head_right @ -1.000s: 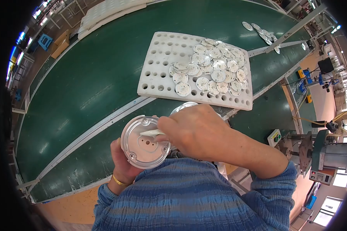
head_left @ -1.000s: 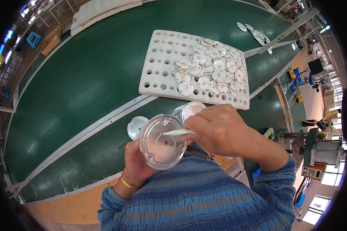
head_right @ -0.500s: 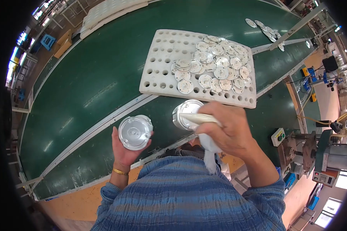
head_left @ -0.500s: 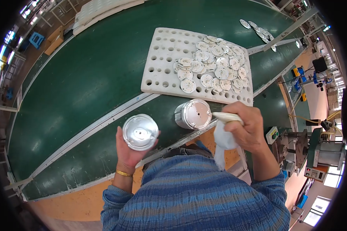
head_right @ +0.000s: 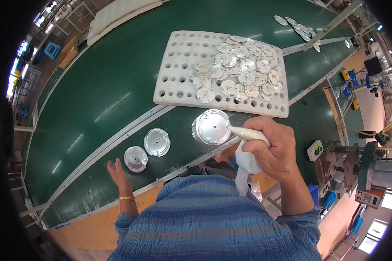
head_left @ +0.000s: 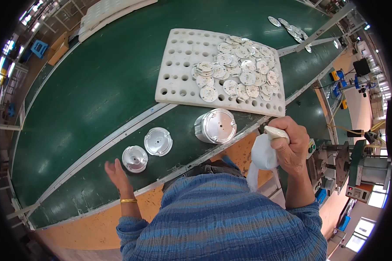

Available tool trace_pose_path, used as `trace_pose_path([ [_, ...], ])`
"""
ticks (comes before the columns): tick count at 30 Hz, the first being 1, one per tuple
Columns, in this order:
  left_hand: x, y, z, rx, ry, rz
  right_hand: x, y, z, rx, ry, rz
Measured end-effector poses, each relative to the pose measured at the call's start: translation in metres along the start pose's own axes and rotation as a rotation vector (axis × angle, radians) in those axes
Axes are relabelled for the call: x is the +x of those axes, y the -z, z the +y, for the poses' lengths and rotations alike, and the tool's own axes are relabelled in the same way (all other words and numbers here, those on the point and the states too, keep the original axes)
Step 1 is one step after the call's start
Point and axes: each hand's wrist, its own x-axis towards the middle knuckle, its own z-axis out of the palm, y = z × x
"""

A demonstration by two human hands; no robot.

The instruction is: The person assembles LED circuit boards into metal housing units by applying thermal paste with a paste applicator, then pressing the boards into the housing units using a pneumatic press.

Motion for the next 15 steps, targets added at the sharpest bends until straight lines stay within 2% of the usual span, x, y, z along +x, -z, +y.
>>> trace_pose_path([
  [1, 0.000, -0.004, 0.000, 0.274, -0.270, 0.143, 0.000, 0.001, 0.001, 0.004, 0.009, 0.003],
  [2, -0.013, -0.017, 0.033, 0.327, -0.291, 0.083, -0.001, 0.003, 0.001, -0.002, 0.022, 0.004],
  [5, -0.047, -0.071, 0.093, 0.180, -0.338, -0.346, -0.001, 0.004, 0.002, 0.002, 0.033, 0.015],
  [7, -0.076, -0.118, 0.108, 0.247, -0.617, -0.675, -0.002, 0.007, 0.003, 0.025, 0.013, 0.001],
  [9, -0.112, -0.160, 0.138, 0.368, -0.983, -0.880, -0.005, 0.010, 0.007, 0.005, 0.017, -0.003],
  [12, -0.140, -0.208, 0.140, 0.696, -1.151, -0.980, -0.010, 0.019, 0.007, 0.003, -0.015, 0.006],
  [15, -0.144, -0.227, 0.138, 0.863, -1.180, -1.030, -0.015, 0.030, 0.015, -0.084, 0.070, 0.033],
])
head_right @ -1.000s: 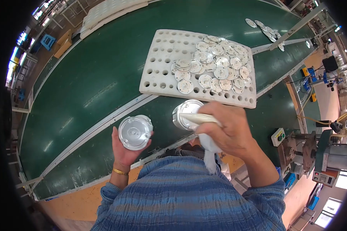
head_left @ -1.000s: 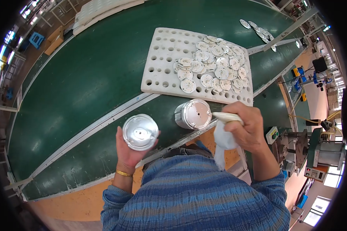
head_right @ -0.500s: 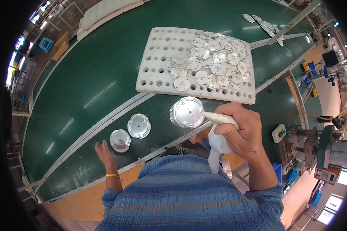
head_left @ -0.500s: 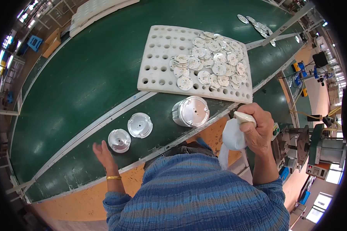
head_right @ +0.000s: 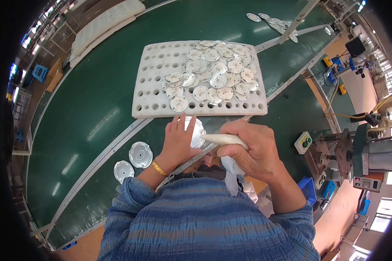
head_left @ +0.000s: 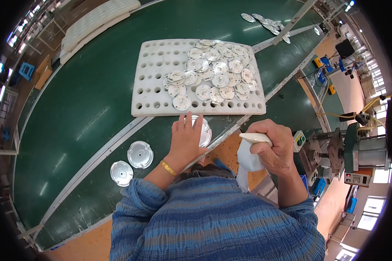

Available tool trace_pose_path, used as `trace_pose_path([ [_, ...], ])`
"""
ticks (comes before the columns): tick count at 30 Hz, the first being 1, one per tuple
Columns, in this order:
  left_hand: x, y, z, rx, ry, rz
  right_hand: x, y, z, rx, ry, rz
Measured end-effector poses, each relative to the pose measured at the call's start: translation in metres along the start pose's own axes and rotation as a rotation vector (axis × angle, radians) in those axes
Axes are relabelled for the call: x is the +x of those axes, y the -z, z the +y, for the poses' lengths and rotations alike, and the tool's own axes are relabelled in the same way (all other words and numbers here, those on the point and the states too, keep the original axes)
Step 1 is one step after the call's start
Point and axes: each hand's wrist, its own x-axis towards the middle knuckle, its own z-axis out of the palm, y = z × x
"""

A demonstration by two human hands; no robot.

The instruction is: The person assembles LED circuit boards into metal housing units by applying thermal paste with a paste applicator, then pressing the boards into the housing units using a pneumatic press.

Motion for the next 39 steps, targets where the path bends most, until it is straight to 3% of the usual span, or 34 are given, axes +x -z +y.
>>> trace_pose_path([
  [6, -0.005, 0.007, 0.003, -0.129, -0.015, 0.123, -0.004, 0.005, 0.005, 0.178, -0.088, 0.003],
  [8, -0.008, 0.023, 0.001, -0.274, -0.011, 0.177, 0.000, 0.007, 0.004, 0.133, 0.016, -0.046],
  [9, -0.012, 0.037, 0.001, -0.459, 0.033, 0.147, 0.003, 0.007, 0.005, 0.112, 0.072, -0.074],
  [12, -0.030, 0.064, 0.003, -1.594, 0.327, -0.004, 0.012, 0.000, 0.007, 0.007, 0.238, -0.107],
  [13, -0.041, 0.070, -0.003, -1.936, 0.289, -0.094, 0.015, -0.004, 0.005, -0.062, 0.280, -0.130],
  [16, -0.063, 0.086, 0.009, -2.475, 0.253, -0.179, 0.027, -0.019, -0.006, -0.228, 0.380, -0.219],
  [17, -0.067, 0.090, 0.014, -2.272, 0.384, -0.115, 0.029, -0.023, -0.010, -0.258, 0.389, -0.267],
  [20, -0.079, 0.092, 0.013, -2.318, 0.243, -0.238, 0.038, -0.034, -0.025, -0.318, 0.420, -0.388],
  [21, -0.085, 0.093, 0.014, -2.232, 0.294, -0.188, 0.040, -0.037, -0.028, -0.336, 0.429, -0.425],
  [24, -0.093, 0.096, 0.011, -2.206, 0.175, -0.227, 0.045, -0.047, -0.032, -0.402, 0.506, -0.419],
  [27, -0.100, 0.105, 0.013, -2.176, 0.261, -0.175, 0.048, -0.052, -0.039, -0.402, 0.537, -0.417],
  [36, -0.107, 0.107, 0.005, -2.327, 0.151, -0.111, 0.055, -0.058, -0.051, -0.368, 0.548, -0.513],
  [39, -0.105, 0.116, 0.004, -2.183, 0.311, -0.175, 0.057, -0.059, -0.052, -0.366, 0.551, -0.525],
])
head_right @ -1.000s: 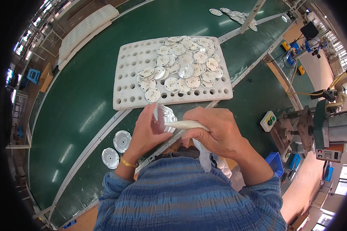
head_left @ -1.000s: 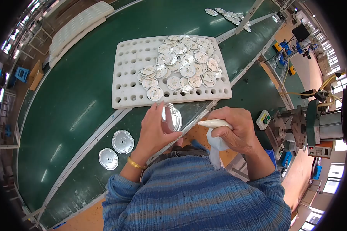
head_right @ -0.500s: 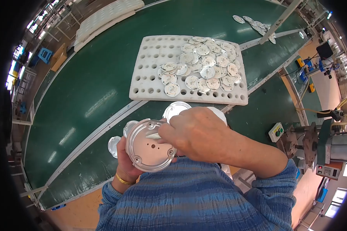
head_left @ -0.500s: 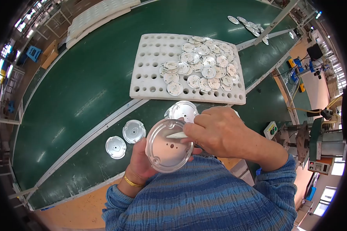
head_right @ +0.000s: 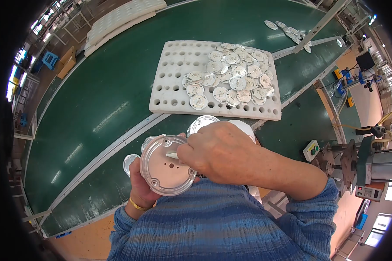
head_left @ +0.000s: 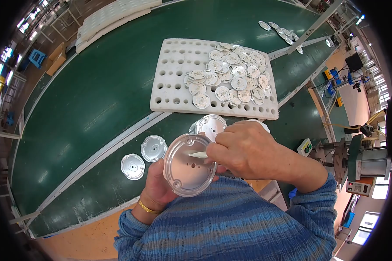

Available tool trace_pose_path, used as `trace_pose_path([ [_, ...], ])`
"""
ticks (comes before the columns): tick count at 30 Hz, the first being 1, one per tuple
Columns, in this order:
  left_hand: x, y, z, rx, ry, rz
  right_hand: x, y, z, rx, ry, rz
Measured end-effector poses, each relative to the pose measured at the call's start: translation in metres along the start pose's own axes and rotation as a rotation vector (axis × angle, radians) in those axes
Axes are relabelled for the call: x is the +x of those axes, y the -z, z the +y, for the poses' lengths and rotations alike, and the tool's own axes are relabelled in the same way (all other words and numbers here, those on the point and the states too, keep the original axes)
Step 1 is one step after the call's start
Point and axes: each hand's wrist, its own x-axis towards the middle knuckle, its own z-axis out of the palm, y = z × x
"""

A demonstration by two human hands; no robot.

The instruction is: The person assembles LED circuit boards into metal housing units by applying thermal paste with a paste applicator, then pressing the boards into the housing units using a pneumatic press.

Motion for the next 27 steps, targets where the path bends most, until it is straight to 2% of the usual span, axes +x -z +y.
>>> trace_pose_path([
  [3, 0.000, 0.005, -0.001, -0.017, -0.032, -0.046, 0.002, 0.000, 0.001, 0.005, -0.005, -0.008],
  [17, 0.003, 0.011, 0.004, 0.033, -0.159, -0.032, -0.006, -0.005, 0.005, 0.015, 0.016, -0.135],
  [21, 0.006, 0.007, 0.003, -0.178, -0.186, -0.022, -0.007, -0.004, 0.001, 0.013, 0.033, -0.184],
  [24, 0.008, 0.012, 0.006, -0.150, -0.142, -0.065, -0.008, -0.009, 0.001, 0.051, 0.085, -0.153],
  [27, 0.003, 0.008, 0.007, -0.008, -0.168, 0.026, -0.002, -0.003, -0.006, 0.035, 0.124, -0.158],
])
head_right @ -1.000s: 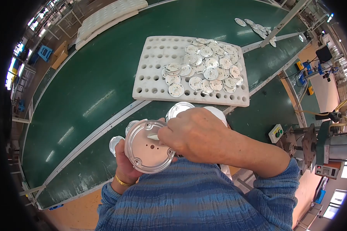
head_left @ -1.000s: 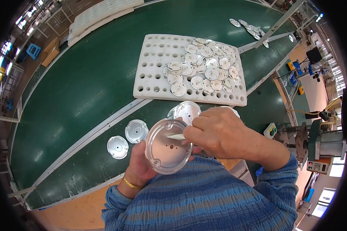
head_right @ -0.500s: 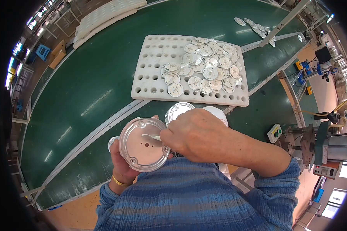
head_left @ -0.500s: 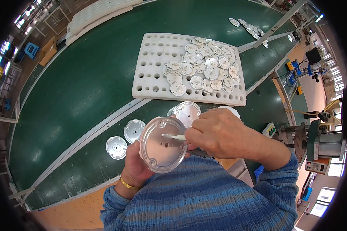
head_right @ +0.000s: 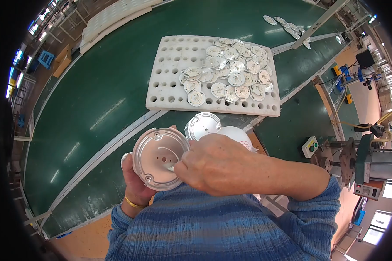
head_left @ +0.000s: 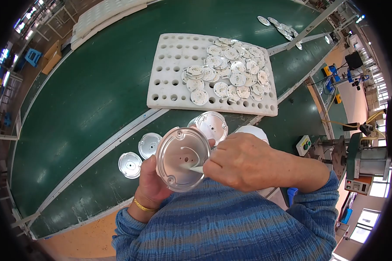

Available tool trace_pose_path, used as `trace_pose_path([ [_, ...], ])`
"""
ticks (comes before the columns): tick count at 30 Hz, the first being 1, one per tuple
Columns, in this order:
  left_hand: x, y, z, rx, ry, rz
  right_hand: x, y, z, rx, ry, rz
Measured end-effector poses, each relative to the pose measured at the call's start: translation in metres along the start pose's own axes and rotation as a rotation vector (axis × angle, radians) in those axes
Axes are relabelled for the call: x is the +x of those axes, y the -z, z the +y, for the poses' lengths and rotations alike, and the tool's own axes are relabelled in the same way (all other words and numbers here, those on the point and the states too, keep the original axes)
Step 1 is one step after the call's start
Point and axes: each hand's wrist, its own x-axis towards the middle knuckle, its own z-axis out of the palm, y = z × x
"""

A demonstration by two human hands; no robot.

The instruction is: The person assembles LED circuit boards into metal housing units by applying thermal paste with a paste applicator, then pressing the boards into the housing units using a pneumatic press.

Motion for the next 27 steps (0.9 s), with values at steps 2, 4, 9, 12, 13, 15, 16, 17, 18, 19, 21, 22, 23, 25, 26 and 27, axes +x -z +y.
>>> trace_pose_path([
  [2, -0.003, 0.005, -0.006, -0.012, -0.041, 0.021, 0.003, -0.002, -0.002, 0.011, 0.016, 0.023],
  [4, -0.007, 0.017, -0.014, -0.037, -0.052, 0.036, 0.007, -0.002, -0.003, 0.024, 0.021, 0.032],
  [9, -0.015, 0.034, -0.021, -0.087, -0.008, 0.034, 0.016, 0.005, -0.001, 0.045, 0.018, 0.050],
  [12, -0.020, 0.028, -0.013, 0.053, 0.089, 0.094, 0.018, 0.005, 0.002, 0.015, -0.014, 0.070],
  [13, -0.020, 0.024, -0.010, 0.059, 0.098, 0.066, 0.018, 0.005, 0.003, 0.017, -0.026, 0.070],
  [15, -0.016, 0.017, -0.005, 0.072, 0.116, 0.008, 0.016, 0.003, 0.006, 0.020, -0.051, 0.068],
  [16, -0.014, 0.016, -0.005, 0.042, 0.093, -0.027, 0.015, 0.000, 0.007, 0.031, -0.072, 0.113],
  [17, -0.012, 0.014, -0.005, 0.013, 0.070, -0.062, 0.013, -0.004, 0.008, 0.042, -0.094, 0.159],
  [18, -0.011, 0.013, -0.005, -0.032, 0.056, -0.072, 0.012, -0.006, 0.008, 0.052, -0.117, 0.205],
  [19, -0.009, 0.012, -0.006, -0.077, 0.042, -0.083, 0.010, -0.007, 0.009, 0.078, -0.148, 0.227],
  [21, -0.008, 0.011, -0.009, -0.203, 0.030, -0.051, 0.005, -0.008, 0.011, 0.130, -0.211, 0.271],
  [22, -0.006, 0.012, -0.010, -0.229, 0.033, -0.069, 0.002, -0.010, 0.013, 0.197, -0.227, 0.305],
  [23, -0.004, 0.014, -0.010, -0.255, 0.036, -0.087, -0.002, -0.012, 0.015, 0.264, -0.242, 0.339],
  [25, -0.001, 0.014, -0.011, -0.302, 0.055, -0.071, -0.008, -0.012, 0.017, 0.405, -0.305, 0.408],
  [26, 0.001, 0.013, -0.013, -0.324, 0.069, -0.037, -0.010, -0.011, 0.017, 0.478, -0.353, 0.441],
  [27, 0.002, 0.013, -0.014, -0.345, 0.083, -0.003, -0.013, -0.010, 0.016, 0.551, -0.401, 0.474],
])
